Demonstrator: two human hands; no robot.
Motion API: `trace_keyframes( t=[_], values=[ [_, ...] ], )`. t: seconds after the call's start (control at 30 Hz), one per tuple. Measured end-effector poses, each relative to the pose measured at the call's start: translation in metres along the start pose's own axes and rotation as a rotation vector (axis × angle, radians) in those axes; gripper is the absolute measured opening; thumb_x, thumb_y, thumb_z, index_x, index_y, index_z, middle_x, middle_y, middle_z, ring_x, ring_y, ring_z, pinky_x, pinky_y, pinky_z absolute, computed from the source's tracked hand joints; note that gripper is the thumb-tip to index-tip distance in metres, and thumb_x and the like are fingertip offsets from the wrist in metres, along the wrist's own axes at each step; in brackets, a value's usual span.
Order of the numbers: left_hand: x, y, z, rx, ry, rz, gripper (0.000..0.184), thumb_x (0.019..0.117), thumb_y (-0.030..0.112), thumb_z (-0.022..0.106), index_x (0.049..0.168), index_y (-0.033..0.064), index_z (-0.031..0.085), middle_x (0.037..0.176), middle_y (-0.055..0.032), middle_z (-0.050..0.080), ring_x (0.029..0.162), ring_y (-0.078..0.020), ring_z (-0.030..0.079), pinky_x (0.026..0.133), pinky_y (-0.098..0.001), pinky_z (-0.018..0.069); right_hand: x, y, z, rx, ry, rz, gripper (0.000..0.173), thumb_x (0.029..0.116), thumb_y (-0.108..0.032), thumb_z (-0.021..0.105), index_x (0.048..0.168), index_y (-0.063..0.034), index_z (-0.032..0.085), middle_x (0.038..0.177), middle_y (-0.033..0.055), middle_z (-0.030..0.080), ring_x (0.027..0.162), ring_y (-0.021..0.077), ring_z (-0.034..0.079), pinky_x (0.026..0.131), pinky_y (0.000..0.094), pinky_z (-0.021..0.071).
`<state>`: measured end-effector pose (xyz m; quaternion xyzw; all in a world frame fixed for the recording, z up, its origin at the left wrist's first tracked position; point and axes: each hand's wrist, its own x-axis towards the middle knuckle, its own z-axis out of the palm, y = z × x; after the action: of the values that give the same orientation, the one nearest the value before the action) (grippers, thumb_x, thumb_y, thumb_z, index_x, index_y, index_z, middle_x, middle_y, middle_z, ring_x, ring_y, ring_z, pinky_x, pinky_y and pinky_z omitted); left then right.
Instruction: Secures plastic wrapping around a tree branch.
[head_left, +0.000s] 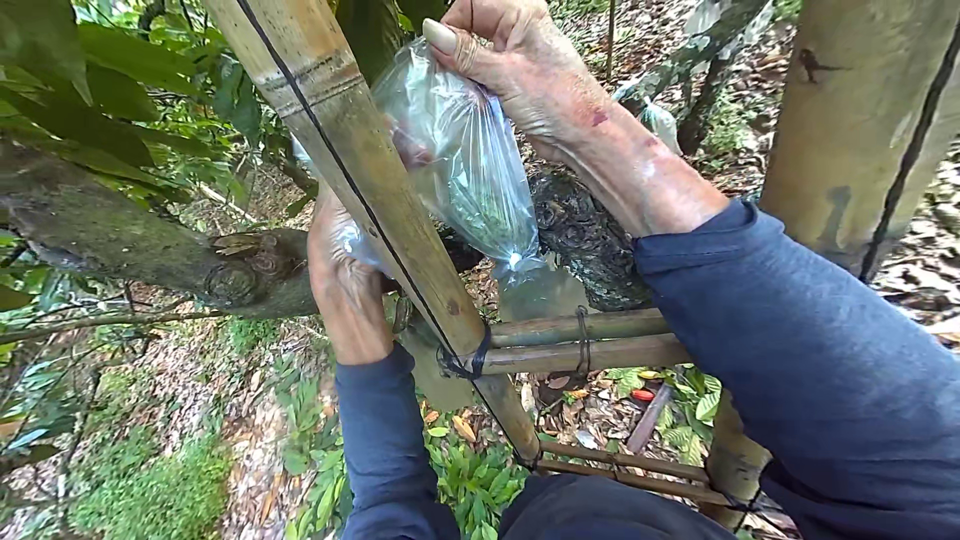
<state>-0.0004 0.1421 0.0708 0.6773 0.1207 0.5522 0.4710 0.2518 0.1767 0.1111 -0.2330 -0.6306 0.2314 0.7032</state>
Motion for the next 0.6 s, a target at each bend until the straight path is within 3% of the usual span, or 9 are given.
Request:
trace_keyframes(
  t=[0.1, 0.17, 0.23, 0.33, 0.4, 0.53, 0.6],
  values=[
    [0.001, 0.001, 0.003, -0.009, 0.042, -0.005, 0.036, 0.1116, 0.025, 0.040, 0.140, 0.0104, 0.056, 0.129, -0.0061, 0.066, 0.115, -0.0160, 0.065, 0.097, -0.0333, 0.0568, -0.002, -0.002, -0.003, -0.029, -0.045, 0.024, 0.019, 0.1045, -0.021, 0.060, 0.102, -0.0033, 0.066, 0.079, 0.0028, 0.062, 0.064, 0.0085, 0.057, 0.058, 0.0218, 0.0507],
    [-0.001, -0.005, -0.005, 0.137, 0.016, 0.053, 0.040, 0.1114, 0.026, 0.041, 0.148, 0.0111, 0.049, 0.139, -0.0061, 0.060, 0.125, -0.0169, 0.059, 0.106, -0.0368, 0.0520, -0.004, -0.004, -0.006, -0.053, -0.090, 0.047, 0.021, 0.1051, -0.024, 0.059, 0.100, -0.0050, 0.066, 0.082, 0.0026, 0.065, 0.073, 0.0087, 0.063, 0.067, 0.0233, 0.0551],
    [-0.003, -0.008, -0.007, 0.248, 0.019, 0.090, 0.043, 0.1110, 0.027, 0.042, 0.151, 0.0111, 0.046, 0.142, -0.0062, 0.057, 0.128, -0.0169, 0.057, 0.107, -0.0376, 0.0506, -0.006, -0.006, -0.007, -0.052, -0.133, 0.065, 0.021, 0.1050, -0.024, 0.059, 0.100, -0.0059, 0.068, 0.087, 0.0015, 0.067, 0.082, 0.0075, 0.066, 0.076, 0.0237, 0.0569],
    [-0.005, -0.011, -0.008, 0.409, 0.055, 0.127, 0.050, 0.1099, 0.035, 0.043, 0.154, 0.0111, 0.042, 0.145, -0.0058, 0.057, 0.130, -0.0169, 0.057, 0.109, -0.0392, 0.0510, -0.011, -0.010, -0.008, -0.059, -0.172, 0.169, 0.027, 0.1055, -0.031, 0.058, 0.098, -0.0072, 0.069, 0.082, 0.0010, 0.065, 0.074, 0.0074, 0.064, 0.067, 0.0229, 0.0555],
    [-0.002, -0.012, -0.007, 0.382, 0.063, 0.120, 0.047, 0.1112, 0.031, 0.040, 0.154, 0.0123, 0.042, 0.145, -0.0050, 0.056, 0.130, -0.0162, 0.056, 0.109, -0.0390, 0.0497, -0.011, -0.009, -0.009, -0.064, -0.159, 0.223, 0.029, 0.1031, -0.034, 0.062, 0.095, -0.0073, 0.069, 0.078, 0.0023, 0.066, 0.068, 0.0087, 0.064, 0.061, 0.0245, 0.0559],
    [-0.001, -0.009, -0.002, 0.542, 0.078, 0.097, 0.046, 0.1112, 0.024, 0.041, 0.156, 0.0175, 0.041, 0.150, 0.0002, 0.053, 0.134, -0.0120, 0.053, 0.112, -0.0362, 0.0478, -0.010, 0.000, -0.011, -0.010, -0.120, 0.194, 0.025, 0.1035, -0.028, 0.062, 0.094, -0.0047, 0.066, 0.078, 0.0044, 0.065, 0.068, 0.0112, 0.064, 0.063, 0.0264, 0.0565],
    [0.001, -0.010, -0.001, 0.495, 0.095, 0.081, 0.043, 0.1109, 0.024, 0.042, 0.153, 0.0173, 0.045, 0.144, -0.0015, 0.057, 0.127, -0.0132, 0.058, 0.106, -0.0366, 0.0513, -0.011, 0.004, -0.011, -0.027, -0.100, 0.189, 0.022, 0.1034, -0.024, 0.062, 0.099, -0.0034, 0.067, 0.080, 0.0048, 0.067, 0.070, 0.0110, 0.066, 0.065, 0.0269, 0.0581]
  ],
)
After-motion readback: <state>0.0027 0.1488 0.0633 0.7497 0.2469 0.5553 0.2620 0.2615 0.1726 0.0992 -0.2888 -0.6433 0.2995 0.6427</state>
